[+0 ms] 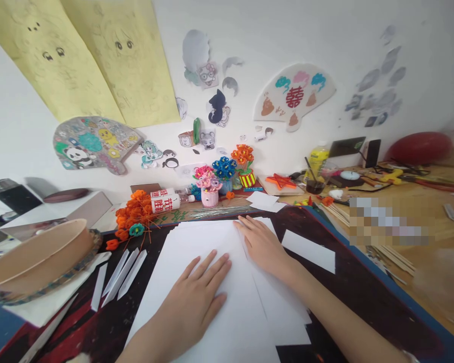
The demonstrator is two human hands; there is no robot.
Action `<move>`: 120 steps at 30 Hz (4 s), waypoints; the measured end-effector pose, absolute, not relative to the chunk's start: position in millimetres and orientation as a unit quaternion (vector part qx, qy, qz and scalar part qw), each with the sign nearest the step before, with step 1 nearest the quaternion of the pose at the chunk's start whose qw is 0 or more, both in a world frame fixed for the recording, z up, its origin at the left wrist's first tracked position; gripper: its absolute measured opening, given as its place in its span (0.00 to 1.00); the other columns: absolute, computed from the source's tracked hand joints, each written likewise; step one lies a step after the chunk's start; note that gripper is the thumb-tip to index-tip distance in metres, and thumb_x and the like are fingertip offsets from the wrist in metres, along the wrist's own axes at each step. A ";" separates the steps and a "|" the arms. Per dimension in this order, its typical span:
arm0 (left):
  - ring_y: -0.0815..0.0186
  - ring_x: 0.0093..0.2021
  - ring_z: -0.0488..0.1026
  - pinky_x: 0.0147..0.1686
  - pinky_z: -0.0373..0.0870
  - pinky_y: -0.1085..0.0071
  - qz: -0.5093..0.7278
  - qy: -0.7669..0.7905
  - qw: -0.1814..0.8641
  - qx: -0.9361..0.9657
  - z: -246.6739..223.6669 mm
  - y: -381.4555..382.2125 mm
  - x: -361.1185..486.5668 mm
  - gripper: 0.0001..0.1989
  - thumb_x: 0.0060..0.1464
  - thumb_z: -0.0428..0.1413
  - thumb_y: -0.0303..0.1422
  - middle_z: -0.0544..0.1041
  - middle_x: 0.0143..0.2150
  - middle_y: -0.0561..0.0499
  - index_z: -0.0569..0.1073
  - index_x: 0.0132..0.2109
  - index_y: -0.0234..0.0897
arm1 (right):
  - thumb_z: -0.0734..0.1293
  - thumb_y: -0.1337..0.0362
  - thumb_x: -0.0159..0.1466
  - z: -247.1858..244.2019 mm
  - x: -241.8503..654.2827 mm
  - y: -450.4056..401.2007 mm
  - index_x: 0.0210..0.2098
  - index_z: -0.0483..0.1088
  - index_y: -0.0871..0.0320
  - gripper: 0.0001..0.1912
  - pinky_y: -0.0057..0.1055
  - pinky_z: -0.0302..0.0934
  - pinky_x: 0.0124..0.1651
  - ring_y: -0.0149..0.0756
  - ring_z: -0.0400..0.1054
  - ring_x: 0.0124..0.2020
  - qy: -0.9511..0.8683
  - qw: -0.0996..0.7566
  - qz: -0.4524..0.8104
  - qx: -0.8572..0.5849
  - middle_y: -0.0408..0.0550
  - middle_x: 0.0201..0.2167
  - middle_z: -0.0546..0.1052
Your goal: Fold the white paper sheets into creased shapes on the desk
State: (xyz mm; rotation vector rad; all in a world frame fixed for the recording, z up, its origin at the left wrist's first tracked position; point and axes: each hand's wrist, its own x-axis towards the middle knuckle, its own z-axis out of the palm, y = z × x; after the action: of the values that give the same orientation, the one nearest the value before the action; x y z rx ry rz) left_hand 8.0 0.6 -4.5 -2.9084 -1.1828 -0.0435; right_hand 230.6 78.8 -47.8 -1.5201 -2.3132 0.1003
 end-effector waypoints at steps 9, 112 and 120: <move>0.58 0.69 0.49 0.64 0.55 0.55 -0.020 -0.374 0.005 -0.927 -5.5 0.6 7.7 0.28 0.68 0.41 0.39 0.53 0.70 0.55 0.41 0.70 0.49 | 0.53 0.74 0.65 -47.4 231.1 81.6 0.63 0.62 0.61 0.27 0.44 0.50 0.64 0.44 0.51 0.67 -0.817 0.186 0.045 -0.545 0.53 0.66 0.60; 0.60 0.69 0.51 0.63 0.57 0.59 -0.016 -0.366 0.046 -0.929 -4.9 3.2 9.4 0.30 0.67 0.43 0.40 0.54 0.69 0.56 0.39 0.70 0.48 | 0.55 0.79 0.61 -24.5 215.2 68.5 0.63 0.61 0.53 0.33 0.37 0.52 0.42 0.45 0.64 0.44 -0.796 0.098 0.005 -0.598 0.52 0.44 0.73; 0.57 0.69 0.48 0.64 0.56 0.54 0.003 -0.379 0.012 -0.925 -2.7 -0.6 9.1 0.28 0.68 0.40 0.40 0.51 0.70 0.57 0.41 0.70 0.48 | 0.56 0.76 0.63 -27.0 213.2 68.1 0.65 0.58 0.55 0.31 0.38 0.52 0.43 0.45 0.64 0.44 -0.787 0.080 -0.033 -0.610 0.53 0.45 0.73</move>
State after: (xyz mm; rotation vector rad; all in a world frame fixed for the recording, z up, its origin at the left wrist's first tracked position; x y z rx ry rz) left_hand 9.1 -0.6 -2.7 -2.8836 -1.1825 0.0093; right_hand 213.2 68.1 -27.0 -1.8260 -2.3556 -0.0991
